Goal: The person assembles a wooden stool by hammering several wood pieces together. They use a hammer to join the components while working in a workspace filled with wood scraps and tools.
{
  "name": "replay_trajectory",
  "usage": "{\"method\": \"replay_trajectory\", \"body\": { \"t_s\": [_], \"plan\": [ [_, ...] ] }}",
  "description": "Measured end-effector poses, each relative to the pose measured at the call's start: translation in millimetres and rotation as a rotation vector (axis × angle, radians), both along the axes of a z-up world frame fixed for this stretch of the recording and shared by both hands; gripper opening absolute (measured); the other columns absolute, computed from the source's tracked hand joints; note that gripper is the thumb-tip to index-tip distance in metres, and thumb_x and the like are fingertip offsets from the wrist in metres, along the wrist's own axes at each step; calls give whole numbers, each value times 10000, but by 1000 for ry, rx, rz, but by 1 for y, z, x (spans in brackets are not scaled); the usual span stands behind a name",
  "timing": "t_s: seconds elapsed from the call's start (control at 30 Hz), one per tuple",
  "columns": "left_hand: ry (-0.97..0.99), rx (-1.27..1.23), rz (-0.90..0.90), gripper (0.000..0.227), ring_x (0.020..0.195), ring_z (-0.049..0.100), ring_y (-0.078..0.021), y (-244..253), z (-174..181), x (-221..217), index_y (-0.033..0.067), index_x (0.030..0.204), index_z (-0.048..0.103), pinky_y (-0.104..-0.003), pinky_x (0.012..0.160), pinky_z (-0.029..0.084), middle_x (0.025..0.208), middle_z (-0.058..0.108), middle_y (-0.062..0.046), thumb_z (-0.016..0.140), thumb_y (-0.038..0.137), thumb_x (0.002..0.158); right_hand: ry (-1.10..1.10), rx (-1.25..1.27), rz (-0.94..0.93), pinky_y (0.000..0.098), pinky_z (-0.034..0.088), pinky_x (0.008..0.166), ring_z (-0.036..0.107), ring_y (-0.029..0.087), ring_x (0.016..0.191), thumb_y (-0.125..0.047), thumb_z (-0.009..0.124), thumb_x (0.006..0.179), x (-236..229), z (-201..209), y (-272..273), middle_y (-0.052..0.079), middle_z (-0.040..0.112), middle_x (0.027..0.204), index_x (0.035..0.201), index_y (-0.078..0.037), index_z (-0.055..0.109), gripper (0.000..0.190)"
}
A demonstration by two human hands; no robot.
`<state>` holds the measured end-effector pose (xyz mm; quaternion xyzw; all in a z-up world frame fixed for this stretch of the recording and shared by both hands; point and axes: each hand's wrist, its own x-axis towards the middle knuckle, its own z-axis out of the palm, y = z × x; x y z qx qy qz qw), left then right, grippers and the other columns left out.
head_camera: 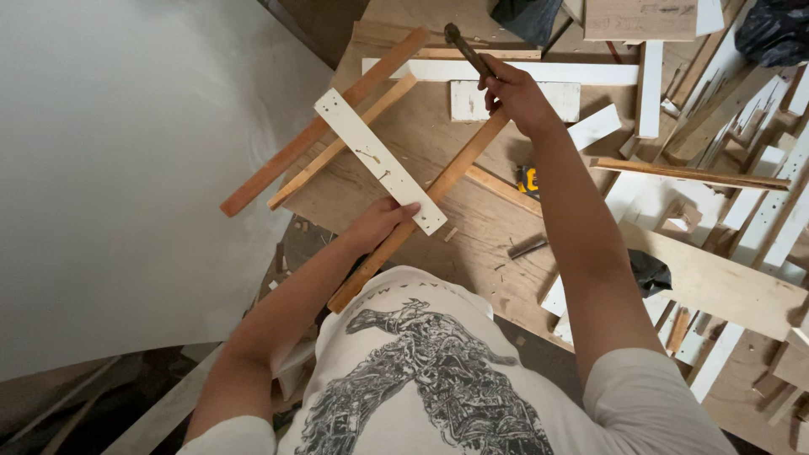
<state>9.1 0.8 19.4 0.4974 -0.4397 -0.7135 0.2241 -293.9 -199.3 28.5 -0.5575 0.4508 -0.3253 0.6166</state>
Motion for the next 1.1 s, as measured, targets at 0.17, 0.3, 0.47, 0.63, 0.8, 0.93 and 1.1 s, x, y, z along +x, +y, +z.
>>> {"method": "replay_trajectory", "body": {
  "t_s": [0.17,0.3,0.47,0.63,0.8,0.93,1.1],
  "plan": [
    [-96,72,19,541,1113,651,-204,-2,11,2,-33,1268,651,-317,993,488,1217,718,-134,637,413,963,55,-28,-10,270,506,690,546,88,760,-75,509,1077,3,7,-2,-23,591,1014,1585,-101,477,510],
    [-24,25,22,533,1128,644,-203,0,10,2,-51,1264,661,-322,1002,481,1228,719,-142,636,389,964,68,-13,-4,268,490,650,544,86,735,-75,512,1064,5,9,-2,-25,592,1005,1573,-93,472,511],
    [-14,10,21,515,1141,646,-190,4,5,2,-49,1282,651,-313,1019,473,1239,718,-133,628,368,979,120,-25,-24,257,495,665,536,82,735,-89,507,1087,7,3,4,-25,592,1017,1587,-90,447,503],
    [14,79,40,503,1074,695,-193,6,16,4,-42,1265,652,-327,979,524,1187,737,-128,614,374,986,57,-2,-47,253,491,668,535,78,739,-73,504,1078,5,-8,7,-27,590,1036,1596,-88,437,523],
    [24,79,36,505,1016,704,-200,6,14,5,-44,1260,653,-337,922,551,1155,738,-128,602,379,989,12,-83,-52,265,491,691,547,91,771,-61,489,1102,-1,-8,13,-12,593,1055,1598,-76,446,498],
    [45,29,2,505,997,712,-196,4,10,3,-51,1253,654,-332,911,561,1139,745,-128,588,382,1000,60,-49,-88,261,498,706,545,87,775,-55,482,1089,-1,1,20,-12,595,1046,1593,-83,457,505],
    [-17,3,-43,481,972,701,-178,4,18,5,-26,1226,659,-324,892,556,1089,747,-111,557,398,1023,50,-16,-143,263,496,682,536,91,746,-48,493,1064,-2,-1,23,-10,598,1021,1575,-82,470,512]
  ]
}}
